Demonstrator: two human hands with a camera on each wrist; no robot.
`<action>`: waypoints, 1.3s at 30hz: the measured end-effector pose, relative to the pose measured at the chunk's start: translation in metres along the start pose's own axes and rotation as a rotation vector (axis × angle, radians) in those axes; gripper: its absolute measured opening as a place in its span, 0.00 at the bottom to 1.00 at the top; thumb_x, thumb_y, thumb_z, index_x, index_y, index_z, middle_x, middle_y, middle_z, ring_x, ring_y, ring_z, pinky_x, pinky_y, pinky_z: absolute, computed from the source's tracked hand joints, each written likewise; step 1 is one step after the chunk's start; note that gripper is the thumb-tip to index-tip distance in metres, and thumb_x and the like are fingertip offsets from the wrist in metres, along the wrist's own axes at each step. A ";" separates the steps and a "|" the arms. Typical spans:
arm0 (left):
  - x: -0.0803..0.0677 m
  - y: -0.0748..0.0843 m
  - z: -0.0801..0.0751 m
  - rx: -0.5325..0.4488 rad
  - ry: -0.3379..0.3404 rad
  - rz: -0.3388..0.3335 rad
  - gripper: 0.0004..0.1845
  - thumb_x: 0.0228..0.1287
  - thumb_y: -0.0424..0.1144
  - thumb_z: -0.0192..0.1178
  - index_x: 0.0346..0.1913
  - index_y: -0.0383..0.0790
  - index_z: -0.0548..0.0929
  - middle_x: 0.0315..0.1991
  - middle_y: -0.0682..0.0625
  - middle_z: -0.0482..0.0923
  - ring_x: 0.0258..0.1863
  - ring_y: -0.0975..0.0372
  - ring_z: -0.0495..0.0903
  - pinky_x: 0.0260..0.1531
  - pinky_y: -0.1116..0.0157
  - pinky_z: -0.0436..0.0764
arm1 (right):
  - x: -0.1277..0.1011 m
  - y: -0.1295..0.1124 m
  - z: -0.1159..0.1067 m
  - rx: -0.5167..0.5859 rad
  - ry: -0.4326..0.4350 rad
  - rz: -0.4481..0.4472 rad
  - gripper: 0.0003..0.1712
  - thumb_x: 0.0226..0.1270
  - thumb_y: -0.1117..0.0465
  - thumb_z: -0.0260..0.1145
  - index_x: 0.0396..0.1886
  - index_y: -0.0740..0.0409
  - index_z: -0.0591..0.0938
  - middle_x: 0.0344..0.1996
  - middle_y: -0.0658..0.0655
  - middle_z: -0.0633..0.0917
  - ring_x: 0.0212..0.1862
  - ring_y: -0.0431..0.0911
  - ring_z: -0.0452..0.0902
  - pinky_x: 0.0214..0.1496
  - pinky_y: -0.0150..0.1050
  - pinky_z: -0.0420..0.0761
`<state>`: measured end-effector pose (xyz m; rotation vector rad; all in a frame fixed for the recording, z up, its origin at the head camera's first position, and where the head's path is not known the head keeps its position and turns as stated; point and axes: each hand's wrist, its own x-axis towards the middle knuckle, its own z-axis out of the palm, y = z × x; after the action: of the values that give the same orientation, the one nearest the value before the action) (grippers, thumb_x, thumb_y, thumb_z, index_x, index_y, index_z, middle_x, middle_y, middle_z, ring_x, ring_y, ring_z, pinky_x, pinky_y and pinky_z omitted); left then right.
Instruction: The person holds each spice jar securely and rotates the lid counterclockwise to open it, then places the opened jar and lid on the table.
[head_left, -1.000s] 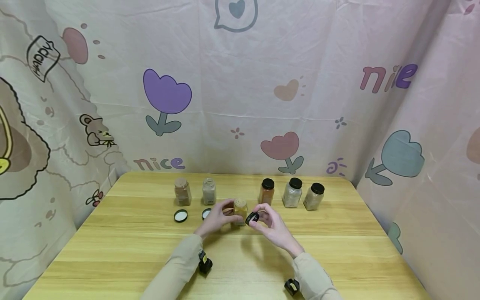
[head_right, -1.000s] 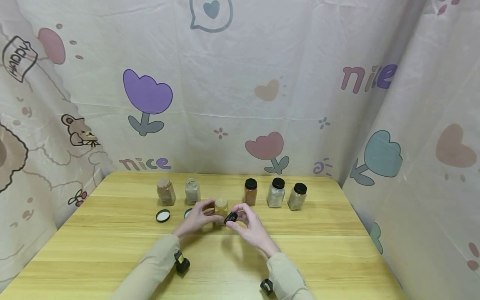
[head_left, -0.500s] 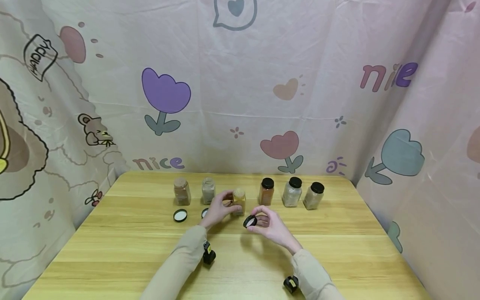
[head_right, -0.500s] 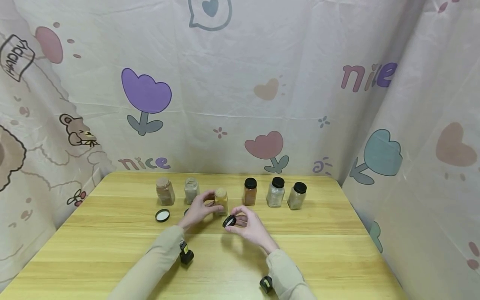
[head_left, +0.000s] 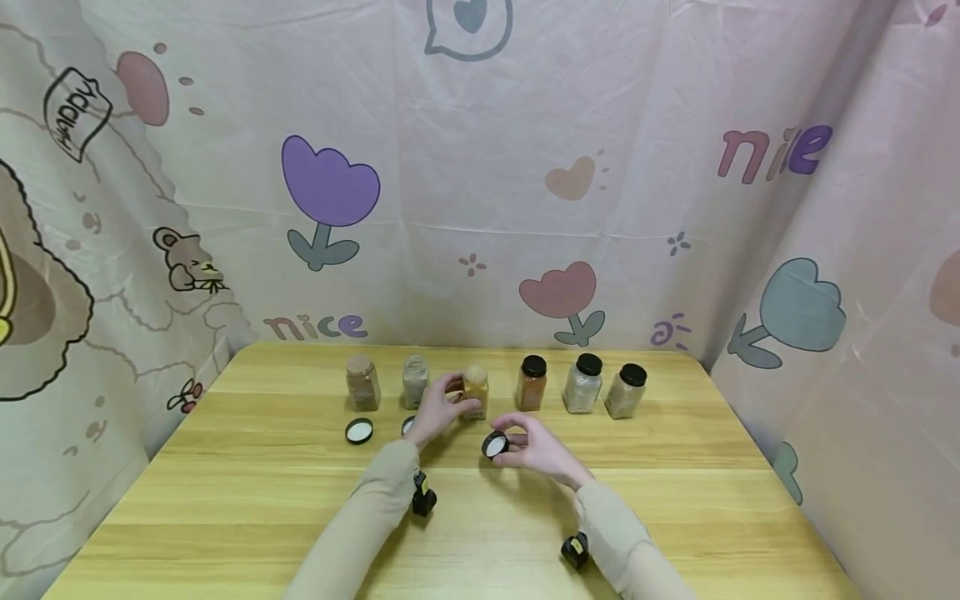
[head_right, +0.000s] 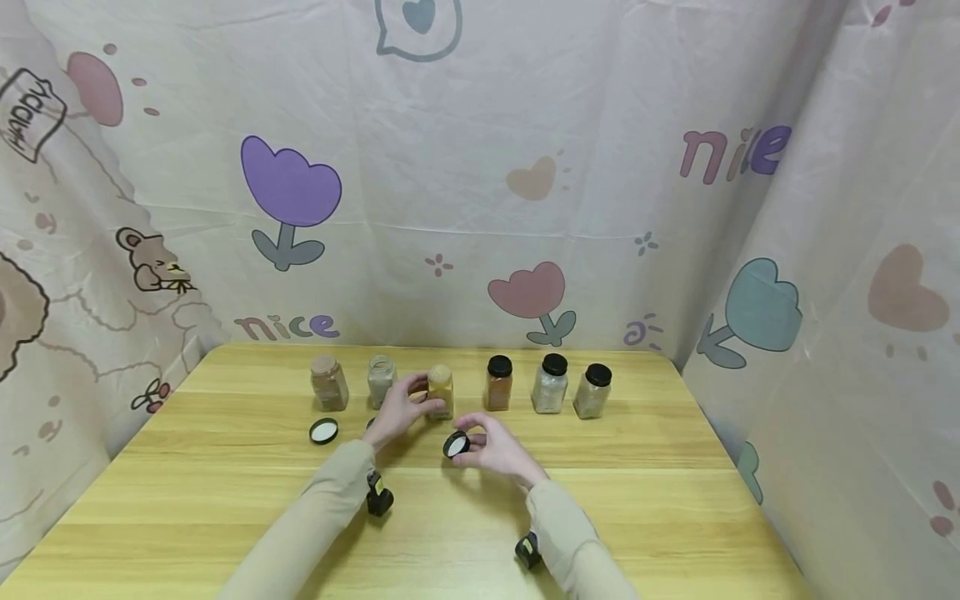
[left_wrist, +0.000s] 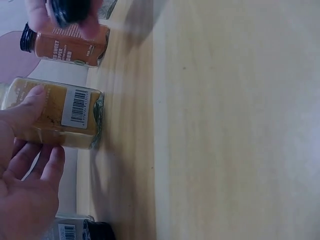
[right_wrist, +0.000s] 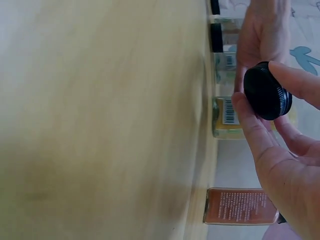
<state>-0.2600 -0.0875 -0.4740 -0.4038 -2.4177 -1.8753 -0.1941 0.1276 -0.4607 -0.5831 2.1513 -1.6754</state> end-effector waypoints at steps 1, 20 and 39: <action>0.001 0.001 0.000 -0.003 0.002 -0.004 0.31 0.57 0.27 0.71 0.64 0.27 0.74 0.61 0.32 0.77 0.64 0.42 0.76 0.68 0.50 0.76 | 0.002 0.001 0.000 -0.005 -0.004 0.006 0.35 0.59 0.73 0.71 0.64 0.76 0.68 0.66 0.76 0.69 0.65 0.65 0.76 0.61 0.38 0.85; 0.012 0.000 0.001 0.009 0.014 0.032 0.32 0.61 0.23 0.66 0.69 0.26 0.70 0.68 0.28 0.71 0.70 0.39 0.70 0.70 0.49 0.73 | 0.037 0.009 0.001 -0.279 0.084 0.032 0.29 0.55 0.72 0.75 0.58 0.71 0.78 0.55 0.68 0.83 0.52 0.56 0.84 0.54 0.44 0.86; 0.009 -0.001 -0.004 -0.036 -0.056 -0.005 0.35 0.65 0.12 0.46 0.74 0.18 0.51 0.76 0.27 0.51 0.77 0.39 0.54 0.78 0.48 0.58 | 0.054 0.009 0.009 -0.402 0.075 -0.001 0.31 0.51 0.75 0.75 0.57 0.71 0.77 0.49 0.67 0.85 0.46 0.53 0.84 0.49 0.38 0.84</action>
<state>-0.2690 -0.0897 -0.4718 -0.4586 -2.4253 -1.9379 -0.2365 0.0937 -0.4728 -0.6349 2.5635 -1.2853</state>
